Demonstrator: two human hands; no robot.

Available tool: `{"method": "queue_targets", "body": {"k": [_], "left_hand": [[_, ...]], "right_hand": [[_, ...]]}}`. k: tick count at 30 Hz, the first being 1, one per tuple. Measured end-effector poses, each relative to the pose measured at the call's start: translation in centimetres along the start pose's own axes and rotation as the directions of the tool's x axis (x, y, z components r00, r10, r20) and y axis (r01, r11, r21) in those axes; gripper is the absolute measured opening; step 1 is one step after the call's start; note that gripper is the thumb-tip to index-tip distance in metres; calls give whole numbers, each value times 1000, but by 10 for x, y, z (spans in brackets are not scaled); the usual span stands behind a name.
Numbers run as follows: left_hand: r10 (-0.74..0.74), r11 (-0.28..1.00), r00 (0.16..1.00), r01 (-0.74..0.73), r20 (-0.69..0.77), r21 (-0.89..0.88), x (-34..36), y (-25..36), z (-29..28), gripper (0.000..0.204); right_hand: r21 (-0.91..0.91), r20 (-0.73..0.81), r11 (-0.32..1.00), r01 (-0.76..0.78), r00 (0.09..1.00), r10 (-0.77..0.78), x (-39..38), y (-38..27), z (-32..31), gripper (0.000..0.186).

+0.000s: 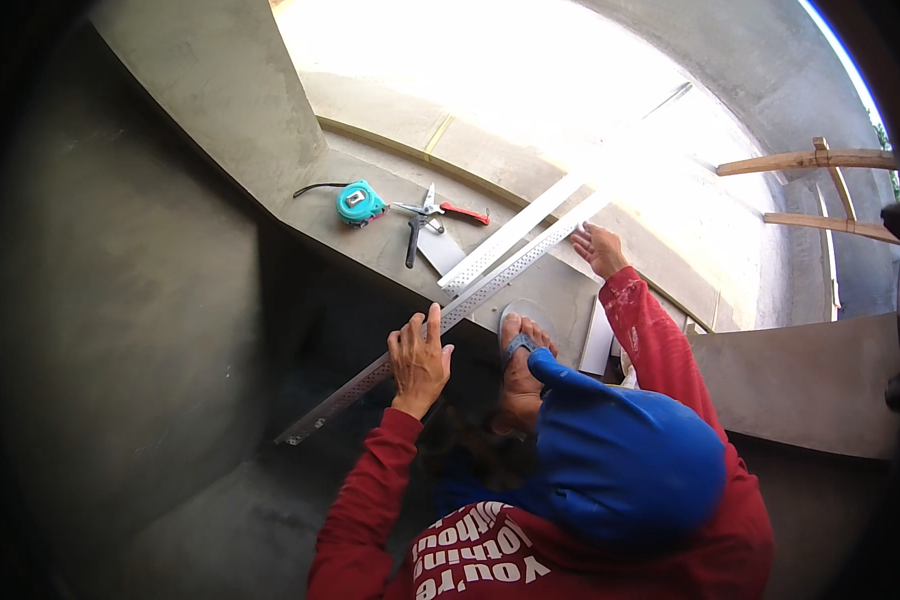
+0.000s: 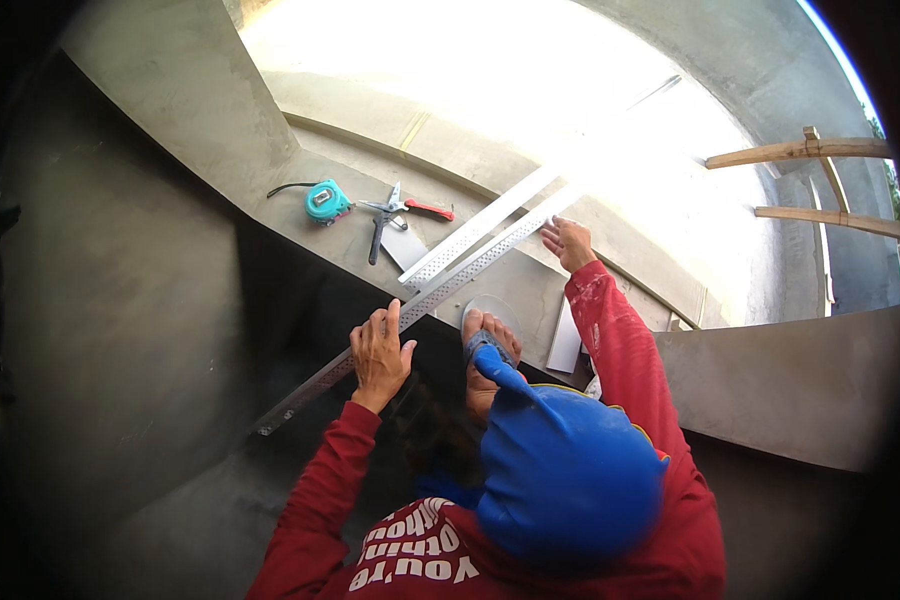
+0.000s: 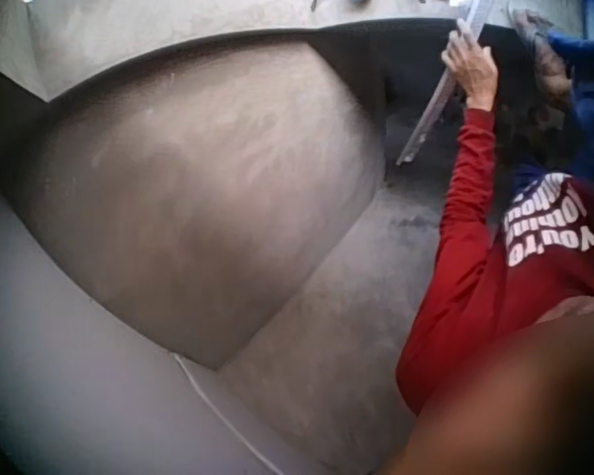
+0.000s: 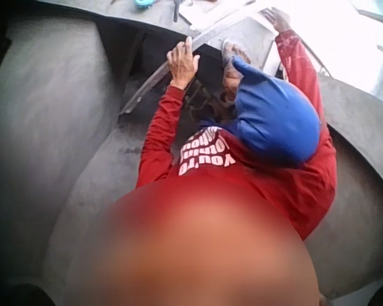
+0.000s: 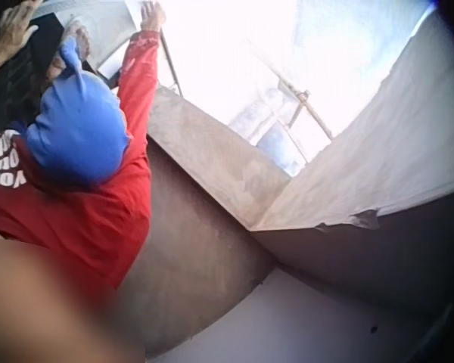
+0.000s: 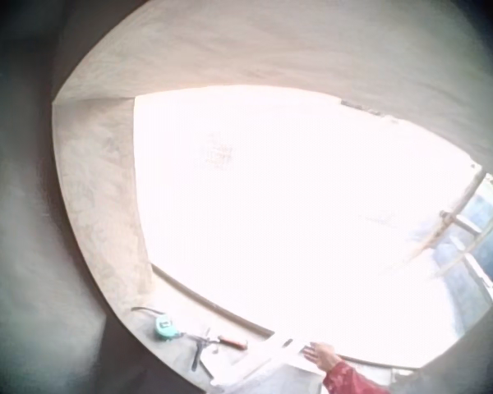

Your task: The person measures a curved wall section with a tape measure, then uses tin snips to cut a perforated metal strip to length. They repeatedly test-fit the cut piece against the wall, trim it further, and re-measure until the strip fits the curved surface.

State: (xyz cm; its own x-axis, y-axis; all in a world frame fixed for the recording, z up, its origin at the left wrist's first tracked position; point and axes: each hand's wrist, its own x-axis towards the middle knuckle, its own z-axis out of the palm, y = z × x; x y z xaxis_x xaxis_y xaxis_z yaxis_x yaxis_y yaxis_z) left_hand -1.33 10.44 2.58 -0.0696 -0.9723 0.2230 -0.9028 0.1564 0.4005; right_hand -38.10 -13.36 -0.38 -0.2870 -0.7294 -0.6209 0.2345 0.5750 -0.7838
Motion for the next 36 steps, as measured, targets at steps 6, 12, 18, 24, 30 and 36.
{"method": "queue_targets", "body": {"k": [6, 12, 18, 24, 30, 36], "left_hand": [[57, 975, 990, -27, 132, -222, -3, -8, -4, 61], [43, 958, 983, 11, 181, -287, -11, 0, -8, 65], [-2, 966, 981, 52, 193, -254, -3, -1, -15, 68], [-99, 949, 988, 129, 117, -287, 10, -16, -30, 64], [-177, 978, 955, 144, -237, -151, 95, -81, -44, 71], [-270, 963, 956, 271, -118, -6, 188, -129, -30, 88]], "right_hand": [[-10, 68, 1000, -15, 998, 15, -11, 0, 4, 27], [-28, 88, 1000, -5, 996, 7, -12, 8, 16, 19], [32, 81, 999, 8, 997, -11, -12, 9, 18, 21], [-12, 69, 1000, 5, 998, -4, -11, 8, 14, 47], [-54, 60, 998, 26, 998, -23, -15, 5, 3, 66], [-151, -184, 950, 275, 936, -300, -24, -5, -13, 56]]}}
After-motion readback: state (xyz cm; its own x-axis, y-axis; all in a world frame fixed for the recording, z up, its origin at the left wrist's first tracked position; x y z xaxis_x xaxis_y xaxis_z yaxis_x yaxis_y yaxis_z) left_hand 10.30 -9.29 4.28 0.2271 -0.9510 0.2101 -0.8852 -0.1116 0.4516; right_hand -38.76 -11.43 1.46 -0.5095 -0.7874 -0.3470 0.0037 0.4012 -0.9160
